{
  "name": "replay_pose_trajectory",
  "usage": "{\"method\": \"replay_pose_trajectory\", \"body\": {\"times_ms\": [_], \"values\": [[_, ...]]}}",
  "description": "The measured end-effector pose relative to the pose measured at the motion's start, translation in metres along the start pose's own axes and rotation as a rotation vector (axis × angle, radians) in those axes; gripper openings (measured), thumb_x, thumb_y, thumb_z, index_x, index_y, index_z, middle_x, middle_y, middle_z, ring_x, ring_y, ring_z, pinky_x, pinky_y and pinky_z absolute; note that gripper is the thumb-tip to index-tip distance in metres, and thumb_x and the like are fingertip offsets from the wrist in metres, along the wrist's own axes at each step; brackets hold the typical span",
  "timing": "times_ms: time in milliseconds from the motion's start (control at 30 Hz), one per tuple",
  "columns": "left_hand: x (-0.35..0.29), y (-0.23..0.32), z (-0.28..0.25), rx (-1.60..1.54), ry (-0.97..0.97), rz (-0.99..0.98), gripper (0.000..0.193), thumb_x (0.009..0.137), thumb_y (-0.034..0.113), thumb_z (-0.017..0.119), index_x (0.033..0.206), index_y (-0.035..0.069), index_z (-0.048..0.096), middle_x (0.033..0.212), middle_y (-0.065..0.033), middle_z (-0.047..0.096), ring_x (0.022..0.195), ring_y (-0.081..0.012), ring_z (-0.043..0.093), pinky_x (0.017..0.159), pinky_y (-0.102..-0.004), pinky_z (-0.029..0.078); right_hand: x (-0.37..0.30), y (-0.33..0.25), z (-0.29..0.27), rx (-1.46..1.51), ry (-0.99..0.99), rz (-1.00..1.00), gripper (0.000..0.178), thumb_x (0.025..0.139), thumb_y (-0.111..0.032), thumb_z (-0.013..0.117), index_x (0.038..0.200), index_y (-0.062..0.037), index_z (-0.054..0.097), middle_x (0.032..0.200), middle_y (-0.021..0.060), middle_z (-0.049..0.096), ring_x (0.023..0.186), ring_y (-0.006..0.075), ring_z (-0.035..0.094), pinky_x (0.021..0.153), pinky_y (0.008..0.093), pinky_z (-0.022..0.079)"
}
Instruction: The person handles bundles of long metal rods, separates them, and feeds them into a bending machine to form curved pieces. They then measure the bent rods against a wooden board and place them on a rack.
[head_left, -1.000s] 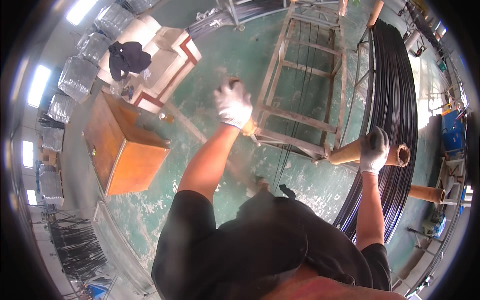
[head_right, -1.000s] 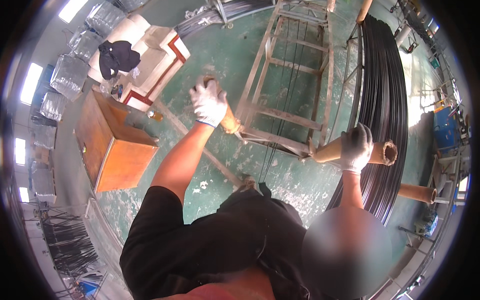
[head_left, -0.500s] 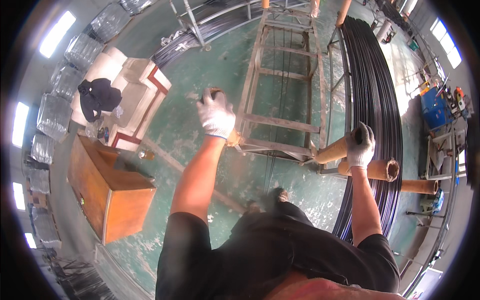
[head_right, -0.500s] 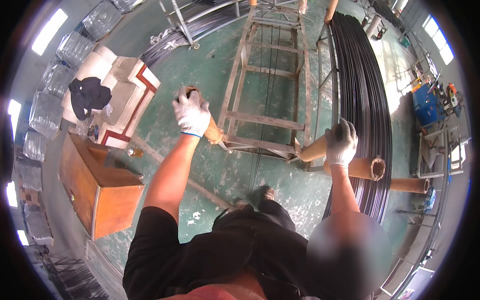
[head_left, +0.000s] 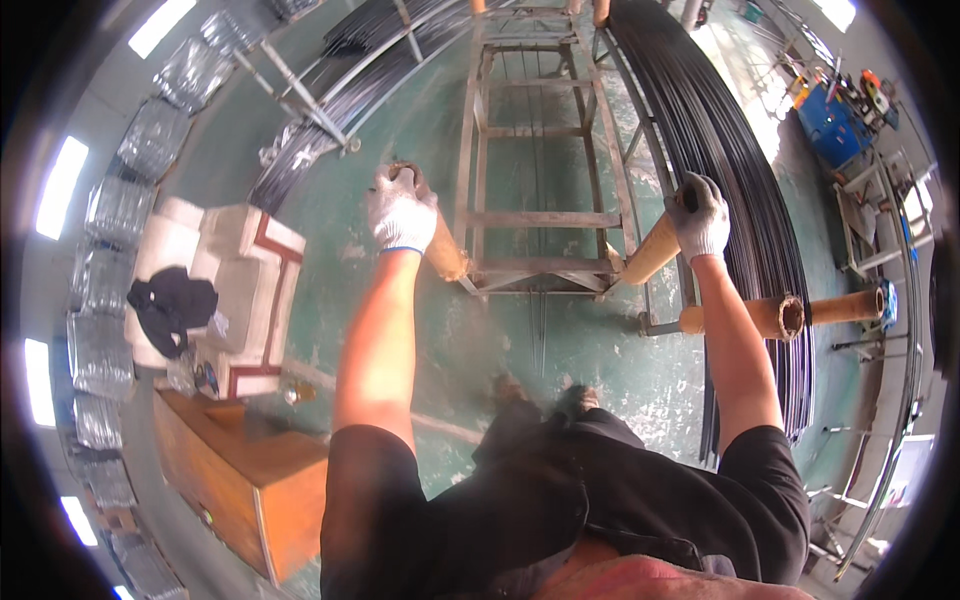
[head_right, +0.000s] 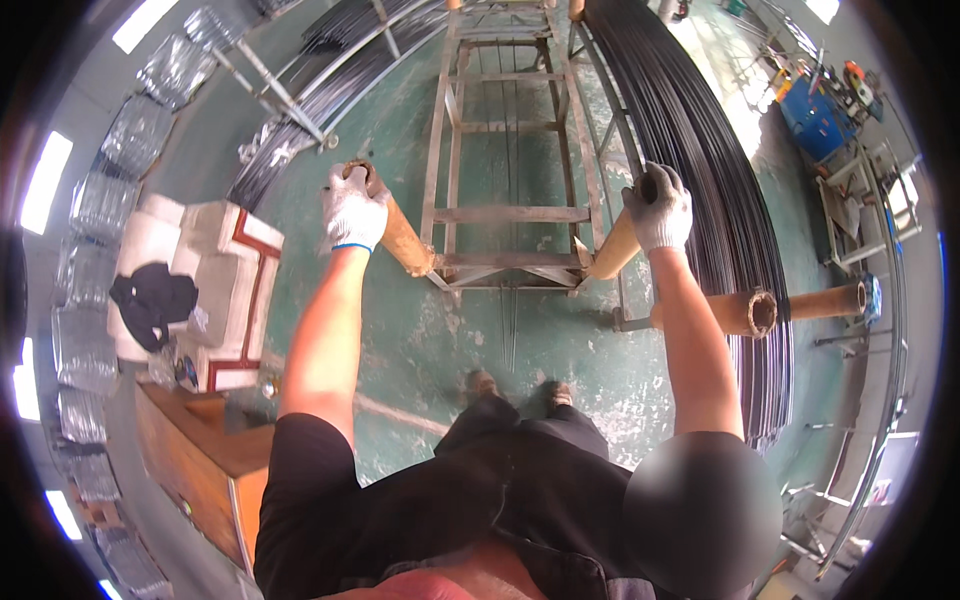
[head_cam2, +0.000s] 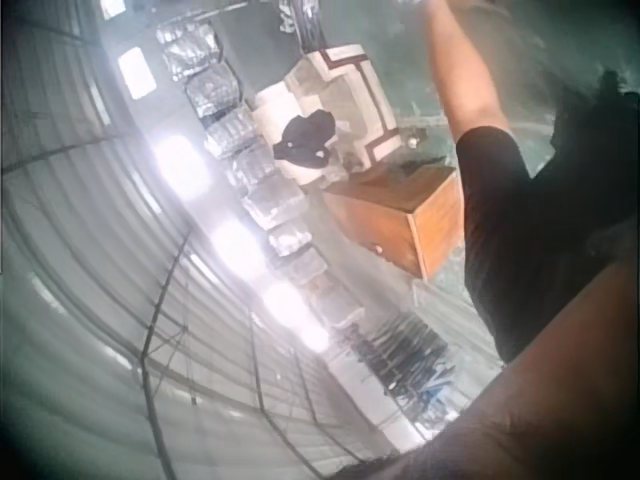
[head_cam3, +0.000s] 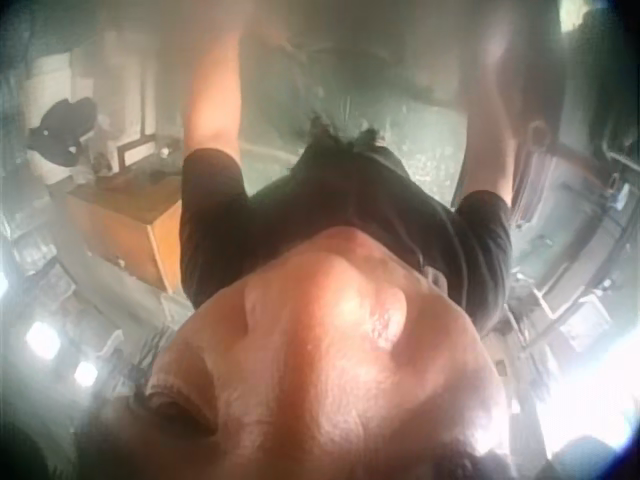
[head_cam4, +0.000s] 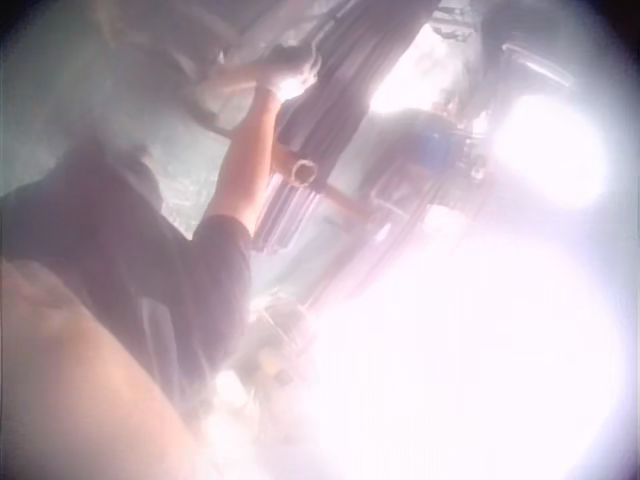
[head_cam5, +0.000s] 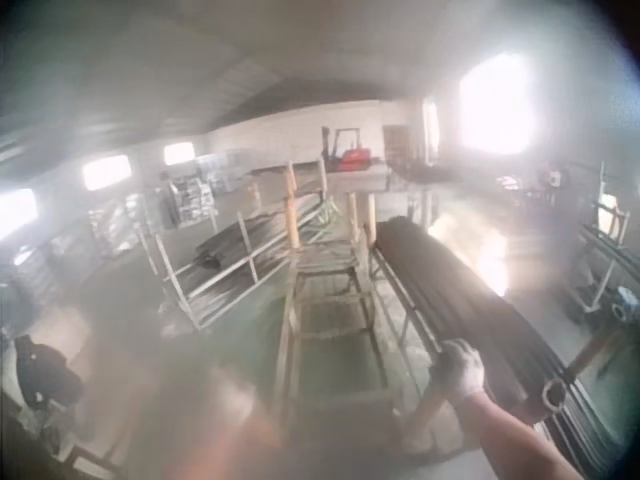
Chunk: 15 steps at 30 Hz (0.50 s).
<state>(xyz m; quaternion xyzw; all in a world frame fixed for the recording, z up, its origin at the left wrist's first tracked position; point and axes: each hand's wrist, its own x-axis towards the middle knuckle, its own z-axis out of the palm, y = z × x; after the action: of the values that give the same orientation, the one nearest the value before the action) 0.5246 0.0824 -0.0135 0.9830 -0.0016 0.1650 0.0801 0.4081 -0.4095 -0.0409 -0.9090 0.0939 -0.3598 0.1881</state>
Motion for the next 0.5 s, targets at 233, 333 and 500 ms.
{"method": "replay_pose_trajectory", "body": {"times_ms": [233,333,500], "values": [[0.101,0.020,0.026,0.067,0.014,0.083,0.035,0.092,0.034,0.078,0.117,0.011,0.078,0.135,-0.0179,0.064,0.123,-0.0414,0.069,0.107,-0.0495,0.058,0.057,0.007,0.038,-0.011,0.015,0.013,0.055,0.077,-0.025,0.091,0.128,-0.0086,0.077,0.125,0.0161,0.078,0.112,0.0390,0.076,0.099,0.0476,0.061],[0.139,0.024,0.038,0.059,-0.028,0.108,0.032,0.093,0.033,0.075,0.112,0.008,0.081,0.129,-0.0190,0.067,0.120,-0.0411,0.070,0.106,-0.0488,0.058,0.082,0.013,0.056,-0.044,0.044,-0.014,0.051,0.077,-0.024,0.091,0.123,-0.0076,0.077,0.119,0.0144,0.078,0.106,0.0377,0.077,0.094,0.0462,0.061],[0.189,0.037,0.067,0.049,0.007,0.111,0.034,0.093,0.033,0.074,0.113,0.006,0.081,0.129,-0.0192,0.067,0.119,-0.0407,0.071,0.104,-0.0482,0.060,0.134,0.045,0.100,-0.084,0.081,-0.013,0.050,0.079,-0.025,0.090,0.124,-0.0086,0.078,0.116,0.0134,0.079,0.104,0.0371,0.077,0.093,0.0448,0.061]]}}
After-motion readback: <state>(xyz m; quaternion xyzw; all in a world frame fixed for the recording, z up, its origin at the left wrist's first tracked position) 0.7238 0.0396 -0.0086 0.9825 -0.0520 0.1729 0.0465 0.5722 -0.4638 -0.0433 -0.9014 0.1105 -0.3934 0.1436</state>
